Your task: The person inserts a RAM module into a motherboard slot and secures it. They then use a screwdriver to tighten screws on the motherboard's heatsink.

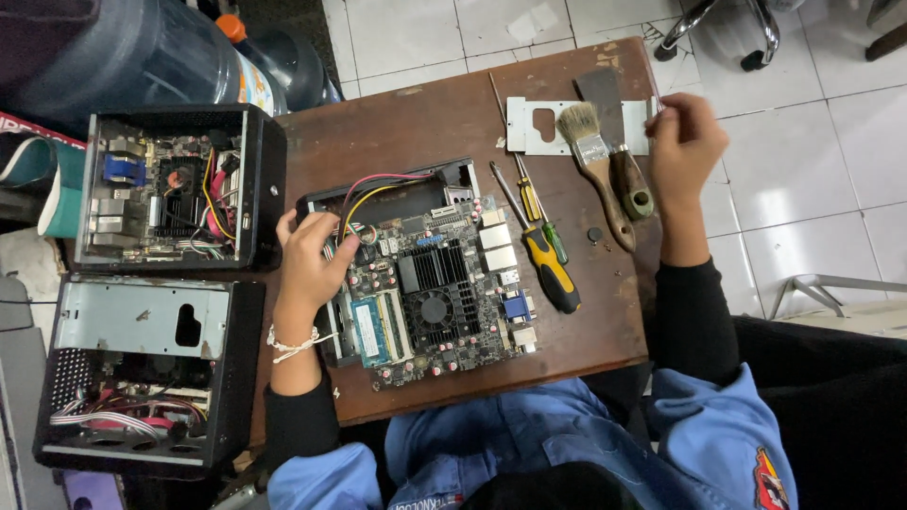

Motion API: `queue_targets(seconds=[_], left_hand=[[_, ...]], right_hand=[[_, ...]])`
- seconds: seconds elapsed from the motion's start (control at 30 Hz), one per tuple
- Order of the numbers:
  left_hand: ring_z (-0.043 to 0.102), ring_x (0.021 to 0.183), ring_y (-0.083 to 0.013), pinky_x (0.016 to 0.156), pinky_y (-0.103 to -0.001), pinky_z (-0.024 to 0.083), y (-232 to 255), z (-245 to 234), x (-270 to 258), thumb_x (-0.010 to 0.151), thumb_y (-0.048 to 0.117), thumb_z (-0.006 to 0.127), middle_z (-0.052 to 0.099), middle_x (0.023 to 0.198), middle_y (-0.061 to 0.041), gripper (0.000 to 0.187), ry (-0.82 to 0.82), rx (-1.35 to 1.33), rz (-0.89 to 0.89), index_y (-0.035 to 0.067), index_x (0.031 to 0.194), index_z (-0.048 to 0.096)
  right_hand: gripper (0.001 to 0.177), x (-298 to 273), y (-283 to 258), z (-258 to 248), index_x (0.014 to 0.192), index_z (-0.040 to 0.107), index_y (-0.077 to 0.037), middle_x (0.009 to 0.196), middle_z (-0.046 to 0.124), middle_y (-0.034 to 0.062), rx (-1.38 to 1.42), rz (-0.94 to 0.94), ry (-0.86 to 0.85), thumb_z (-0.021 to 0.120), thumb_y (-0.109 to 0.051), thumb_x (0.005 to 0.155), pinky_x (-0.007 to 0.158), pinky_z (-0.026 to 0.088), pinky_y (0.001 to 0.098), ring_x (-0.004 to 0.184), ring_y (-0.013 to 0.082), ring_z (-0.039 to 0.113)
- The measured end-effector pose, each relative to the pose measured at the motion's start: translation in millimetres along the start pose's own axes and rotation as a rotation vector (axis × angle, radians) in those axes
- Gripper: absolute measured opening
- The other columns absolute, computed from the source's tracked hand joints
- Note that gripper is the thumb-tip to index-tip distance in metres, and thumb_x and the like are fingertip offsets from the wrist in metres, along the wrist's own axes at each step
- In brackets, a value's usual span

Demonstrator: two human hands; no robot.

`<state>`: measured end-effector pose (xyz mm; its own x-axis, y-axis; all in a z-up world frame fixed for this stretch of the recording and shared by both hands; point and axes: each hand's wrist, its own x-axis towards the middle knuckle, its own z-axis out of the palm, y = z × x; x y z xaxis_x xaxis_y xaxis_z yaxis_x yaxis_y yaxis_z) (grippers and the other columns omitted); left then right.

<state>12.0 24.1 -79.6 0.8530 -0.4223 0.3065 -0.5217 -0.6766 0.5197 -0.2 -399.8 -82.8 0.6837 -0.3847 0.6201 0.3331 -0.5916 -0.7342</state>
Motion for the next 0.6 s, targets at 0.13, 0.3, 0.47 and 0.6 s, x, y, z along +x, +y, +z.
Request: queue_targets(seconds=[0.13, 0.3, 0.47, 0.6], left_hand=[[0.052, 0.076, -0.0210, 0.094, -0.044, 0.020, -0.3, 1.0, 1.4, 0.086, 0.047, 0.033, 0.052, 0.073, -0.006, 0.050, 0.017, -0.020, -0.004, 0.002, 0.075, 0.051], [0.053, 0.083, -0.0222, 0.091, -0.041, 0.022, -7.0, 2.2, -1.5, 0.086, 0.041, 0.039, 0.055, 0.080, -0.004, 0.036, 0.033, 0.045, 0.032, 0.007, 0.082, 0.052], [0.056, 0.090, -0.0204, 0.093, -0.041, 0.020, 3.5, -4.0, -0.6, 0.085, 0.042, 0.039, 0.061, 0.092, -0.005, 0.042, 0.084, -0.018, 0.005, 0.006, 0.090, 0.060], [0.058, 0.088, -0.0193, 0.093, -0.045, 0.020, 5.5, -4.1, 1.3, 0.085, 0.050, 0.030, 0.064, 0.093, -0.005, 0.054, 0.084, -0.081, -0.004, 0.006, 0.090, 0.062]], right_hand=[[0.013, 4.0, -3.8, -6.8, 0.088, 0.052, 0.004, 0.061, 0.052, 0.0125, 0.076, 0.067, 0.135, 0.040, 0.007, 0.084, 0.052, 0.048, 0.0267, 0.055, 0.0196, 0.055], [0.011, -0.3, 12.3, -1.9, 0.089, 0.051, 0.006, 0.061, 0.051, 0.0148, 0.059, -0.007, 0.109, 0.041, 0.008, 0.086, 0.047, 0.044, 0.0264, 0.054, 0.0208, 0.055], [0.013, -5.7, 28.8, 6.7, 0.089, 0.052, 0.007, 0.063, 0.049, 0.0162, 0.110, -0.020, 0.086, 0.040, 0.010, 0.084, 0.047, 0.044, 0.0289, 0.052, 0.0227, 0.054], [0.014, -8.9, 20.2, 12.2, 0.092, 0.051, 0.007, 0.066, 0.049, 0.0158, 0.104, -0.008, 0.062, 0.039, 0.011, 0.085, 0.048, 0.046, 0.0289, 0.055, 0.0223, 0.054]])
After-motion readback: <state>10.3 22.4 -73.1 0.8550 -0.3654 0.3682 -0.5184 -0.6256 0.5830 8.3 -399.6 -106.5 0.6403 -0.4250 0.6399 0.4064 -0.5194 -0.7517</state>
